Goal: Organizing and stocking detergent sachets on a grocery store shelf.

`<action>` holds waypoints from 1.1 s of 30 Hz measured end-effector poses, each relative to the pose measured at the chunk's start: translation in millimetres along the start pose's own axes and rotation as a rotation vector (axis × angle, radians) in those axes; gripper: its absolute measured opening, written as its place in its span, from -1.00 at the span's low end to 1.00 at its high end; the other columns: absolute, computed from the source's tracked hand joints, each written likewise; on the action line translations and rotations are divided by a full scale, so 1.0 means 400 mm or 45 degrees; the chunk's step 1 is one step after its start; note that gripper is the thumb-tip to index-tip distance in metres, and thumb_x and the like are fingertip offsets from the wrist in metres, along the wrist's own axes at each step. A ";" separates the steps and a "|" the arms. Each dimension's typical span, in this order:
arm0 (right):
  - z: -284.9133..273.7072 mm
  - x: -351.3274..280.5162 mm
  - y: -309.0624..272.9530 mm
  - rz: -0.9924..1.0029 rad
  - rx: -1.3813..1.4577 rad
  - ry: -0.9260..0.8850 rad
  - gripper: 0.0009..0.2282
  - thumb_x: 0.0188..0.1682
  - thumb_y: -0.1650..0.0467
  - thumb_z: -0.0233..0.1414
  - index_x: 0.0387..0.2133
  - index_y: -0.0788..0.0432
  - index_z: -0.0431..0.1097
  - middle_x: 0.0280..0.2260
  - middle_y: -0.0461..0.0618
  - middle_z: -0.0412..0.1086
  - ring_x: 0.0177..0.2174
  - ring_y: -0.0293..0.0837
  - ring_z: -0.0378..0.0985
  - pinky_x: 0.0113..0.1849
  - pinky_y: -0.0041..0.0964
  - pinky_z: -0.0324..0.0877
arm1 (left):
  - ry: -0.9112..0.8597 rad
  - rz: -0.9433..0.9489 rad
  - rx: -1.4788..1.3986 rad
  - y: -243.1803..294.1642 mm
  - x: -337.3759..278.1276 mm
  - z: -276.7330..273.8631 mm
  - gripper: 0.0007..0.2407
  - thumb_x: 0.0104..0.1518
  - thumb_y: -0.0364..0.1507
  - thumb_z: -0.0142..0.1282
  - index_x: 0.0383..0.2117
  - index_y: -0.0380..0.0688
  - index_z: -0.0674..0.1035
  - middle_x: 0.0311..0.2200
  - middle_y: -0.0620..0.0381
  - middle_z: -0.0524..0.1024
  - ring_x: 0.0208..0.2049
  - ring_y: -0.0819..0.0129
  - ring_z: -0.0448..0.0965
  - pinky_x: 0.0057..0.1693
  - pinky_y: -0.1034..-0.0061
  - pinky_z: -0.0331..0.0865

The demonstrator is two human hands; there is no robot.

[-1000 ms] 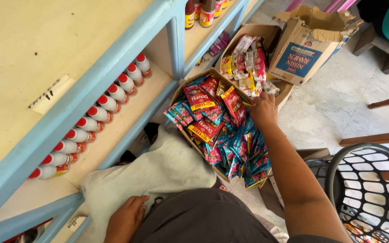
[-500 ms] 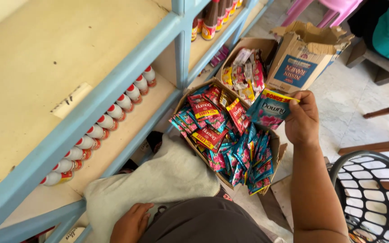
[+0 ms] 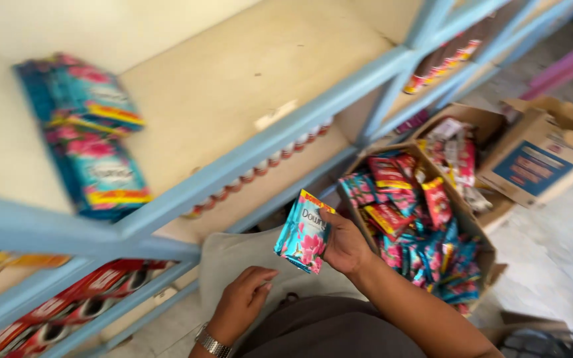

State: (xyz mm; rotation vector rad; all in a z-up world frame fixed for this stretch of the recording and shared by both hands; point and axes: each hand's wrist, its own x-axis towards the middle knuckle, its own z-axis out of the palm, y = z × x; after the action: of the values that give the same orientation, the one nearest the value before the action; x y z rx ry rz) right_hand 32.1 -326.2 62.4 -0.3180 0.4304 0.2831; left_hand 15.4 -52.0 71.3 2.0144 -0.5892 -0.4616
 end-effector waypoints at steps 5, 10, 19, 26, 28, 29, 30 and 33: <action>-0.008 0.057 0.140 0.001 -0.176 0.053 -0.70 0.06 0.38 -0.03 0.02 0.26 0.34 -0.12 0.12 0.50 -0.12 0.06 0.58 -0.01 0.13 0.44 | 0.166 0.050 -0.194 -0.093 -0.060 -0.019 -0.79 0.19 -0.55 0.09 -0.05 -0.18 0.56 -0.18 0.12 0.57 -0.26 0.42 0.61 -0.16 0.54 0.51; 0.073 0.033 0.203 -0.032 -0.313 0.032 -0.78 0.05 0.42 -0.04 -0.06 0.23 0.35 -0.20 0.08 0.50 -0.20 0.02 0.60 -0.08 0.08 0.48 | 0.057 -0.171 -0.763 -0.240 -0.087 0.039 -0.79 0.24 -0.55 0.05 -0.02 -0.24 0.52 -0.27 0.14 0.53 -0.35 0.53 0.54 -0.19 0.58 0.49; 0.147 -0.013 0.181 -0.220 -0.396 -0.050 -0.76 0.09 0.39 -0.07 -0.01 0.19 0.28 -0.14 0.03 0.47 -0.10 -0.03 0.54 -0.02 0.05 0.44 | 0.170 -0.163 -0.822 -0.117 -0.065 -0.001 -0.85 0.23 -0.49 0.10 -0.13 -0.20 0.51 -0.36 0.25 0.55 -0.45 0.56 0.55 -0.25 0.56 0.51; 0.135 0.009 0.099 -0.240 -0.553 -0.292 -0.74 0.04 0.34 -0.01 -0.05 0.20 0.34 -0.13 0.02 0.48 -0.09 -0.07 0.52 -0.04 -0.09 0.46 | 0.428 0.014 -0.409 0.090 -0.089 -0.091 -0.90 0.26 -0.47 0.09 -0.20 -0.24 0.55 -0.43 0.13 0.51 -0.43 0.49 0.59 -0.29 0.54 0.51; 0.081 0.045 0.051 -0.352 -1.009 -0.336 -0.78 0.09 0.42 0.08 -0.06 0.31 0.45 -0.20 0.01 0.35 -0.23 -0.15 0.39 -0.17 -0.22 0.34 | 0.504 0.035 -0.310 0.139 -0.092 -0.127 -0.89 0.25 -0.48 0.03 -0.22 -0.27 0.53 -0.35 0.09 0.52 -0.44 0.44 0.63 -0.29 0.53 0.53; 0.091 0.049 0.040 -0.340 -1.017 -0.351 -0.78 0.09 0.42 0.08 -0.06 0.31 0.45 -0.20 0.01 0.35 -0.23 -0.15 0.39 -0.17 -0.22 0.34 | 0.524 0.033 -0.309 0.139 -0.093 -0.133 -0.89 0.25 -0.48 0.03 -0.22 -0.27 0.53 -0.35 0.09 0.52 -0.44 0.44 0.63 -0.29 0.53 0.53; 0.102 0.053 0.029 -0.366 -1.115 -0.406 -0.80 0.09 0.46 0.11 -0.06 0.32 0.47 -0.25 0.03 0.34 -0.30 -0.16 0.36 -0.26 -0.25 0.30 | 0.573 0.080 -0.254 0.140 -0.096 -0.141 -0.89 0.26 -0.49 0.02 -0.21 -0.27 0.54 -0.35 0.08 0.53 -0.45 0.42 0.63 -0.29 0.52 0.52; 0.209 0.039 0.005 -0.409 -1.185 -0.520 -0.82 0.06 0.51 0.14 -0.08 0.30 0.47 -0.31 0.03 0.40 -0.37 -0.19 0.42 -0.34 -0.29 0.33 | 0.690 0.161 -0.189 0.168 -0.093 -0.166 -0.88 0.27 -0.50 0.02 -0.19 -0.28 0.54 -0.35 0.06 0.54 -0.46 0.40 0.64 -0.29 0.51 0.52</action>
State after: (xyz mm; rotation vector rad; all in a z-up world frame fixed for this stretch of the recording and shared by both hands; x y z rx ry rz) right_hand 75.0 -291.5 126.9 -1.2024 -0.1898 0.2100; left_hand 6.3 -13.4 164.8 1.8386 -0.3291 0.1192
